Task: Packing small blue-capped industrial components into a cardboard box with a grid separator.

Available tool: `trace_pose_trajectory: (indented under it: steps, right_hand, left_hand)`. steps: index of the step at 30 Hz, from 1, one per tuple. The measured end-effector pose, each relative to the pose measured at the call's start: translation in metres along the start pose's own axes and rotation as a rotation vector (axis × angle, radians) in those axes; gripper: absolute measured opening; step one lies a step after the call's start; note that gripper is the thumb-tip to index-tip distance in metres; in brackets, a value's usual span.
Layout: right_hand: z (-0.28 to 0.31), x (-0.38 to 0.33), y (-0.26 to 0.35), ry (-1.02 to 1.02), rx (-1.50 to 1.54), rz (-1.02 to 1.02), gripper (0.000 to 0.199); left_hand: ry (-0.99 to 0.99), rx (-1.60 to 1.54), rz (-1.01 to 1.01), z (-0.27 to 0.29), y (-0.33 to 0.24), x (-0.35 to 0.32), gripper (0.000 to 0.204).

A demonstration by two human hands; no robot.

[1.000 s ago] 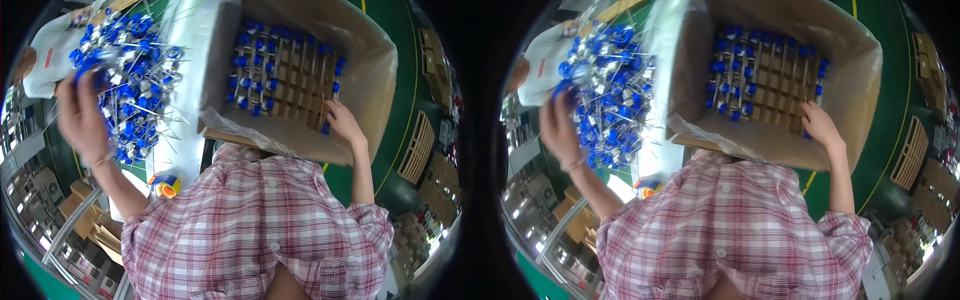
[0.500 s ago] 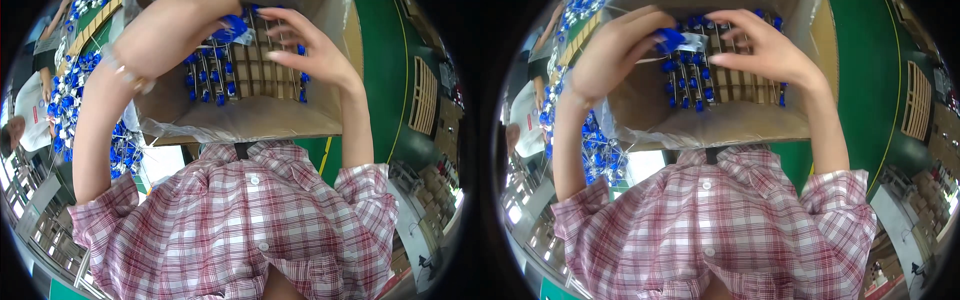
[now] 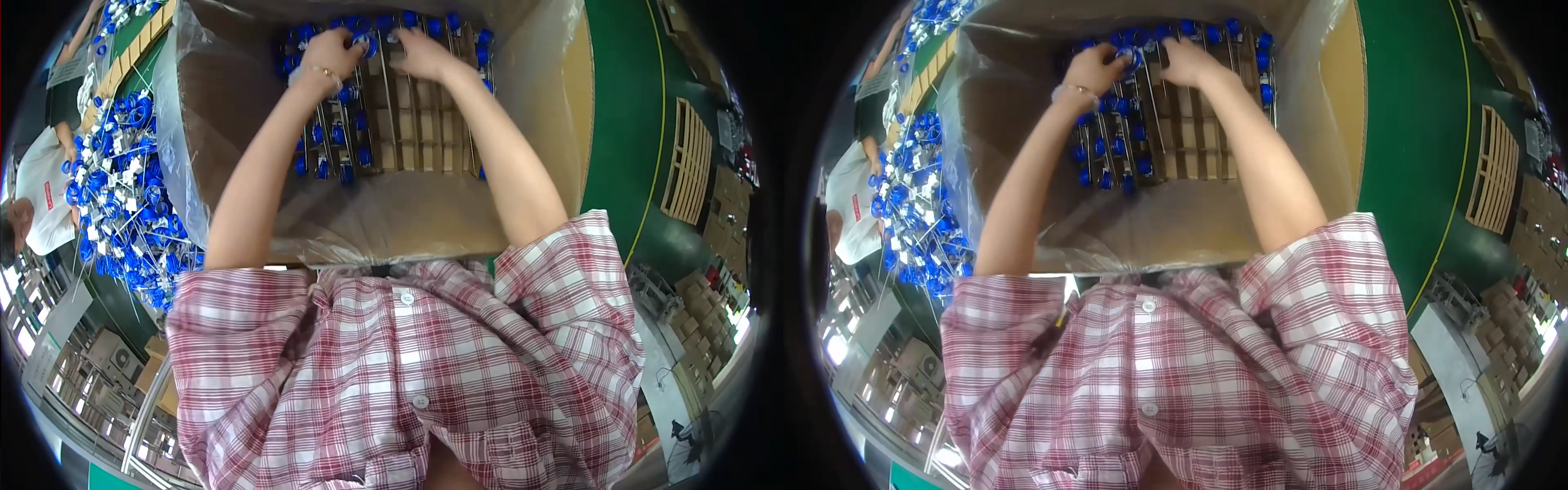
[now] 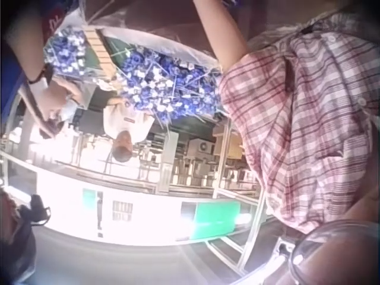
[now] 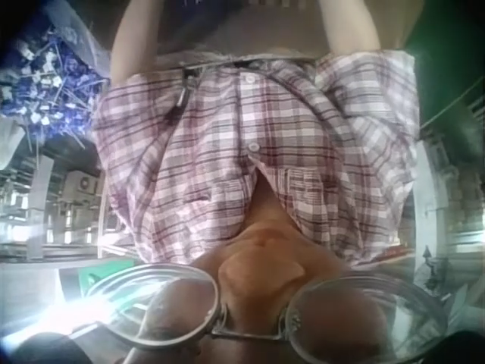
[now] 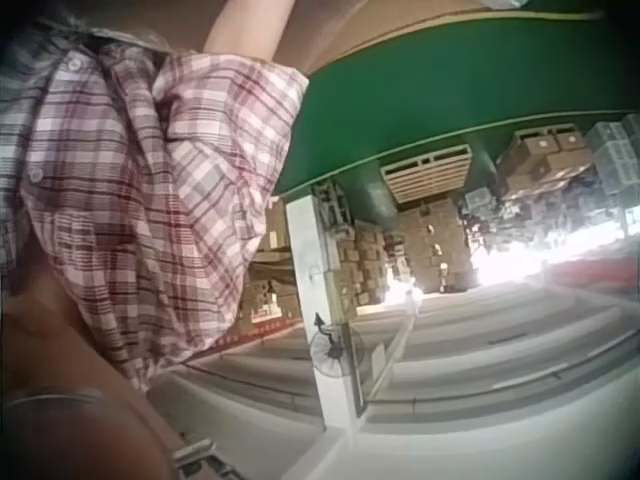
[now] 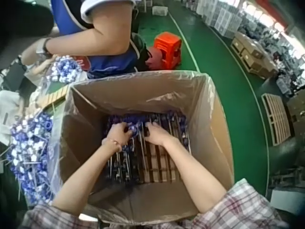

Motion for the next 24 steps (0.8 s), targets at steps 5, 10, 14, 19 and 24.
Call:
trace_pose_trajectory:
  steps: [5,10,14,19,24]
  right_hand:
    - [-0.059,0.002,-0.036,0.024,0.274,-0.124,0.041]
    - [-0.089,0.007,-0.026,0.107,1.023,-0.35,0.024]
    - [-0.122,0.005,-0.041,-0.104,0.858,-0.289,0.019]
    - [-0.129,0.0,-0.015,-0.224,0.591,-0.311,0.021]
    - [-0.113,0.006,-0.009,-0.287,0.287,-0.438,0.017]
  left_hand:
    - [0.124,-0.237,0.255,-0.053,0.047,0.012,0.039]
    - [0.078,-0.277,0.279,-0.079,0.067,0.019,0.036]
    - [0.035,-0.168,0.2,-0.096,0.057,0.03,0.035]
    - [0.031,-0.141,0.258,-0.117,0.074,0.029,0.035]
    - [0.055,-0.165,0.333,-0.125,0.068,0.033,0.04]
Point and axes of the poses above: each hand's wrist, its own x-axis towards the middle knuckle, its own z-axis out of the back of the hand, y = z × x, the point moved 3 cm from there along x, towards the middle knuckle, and after that the axes turned 6 degrees about z, right-handed, at the moved point
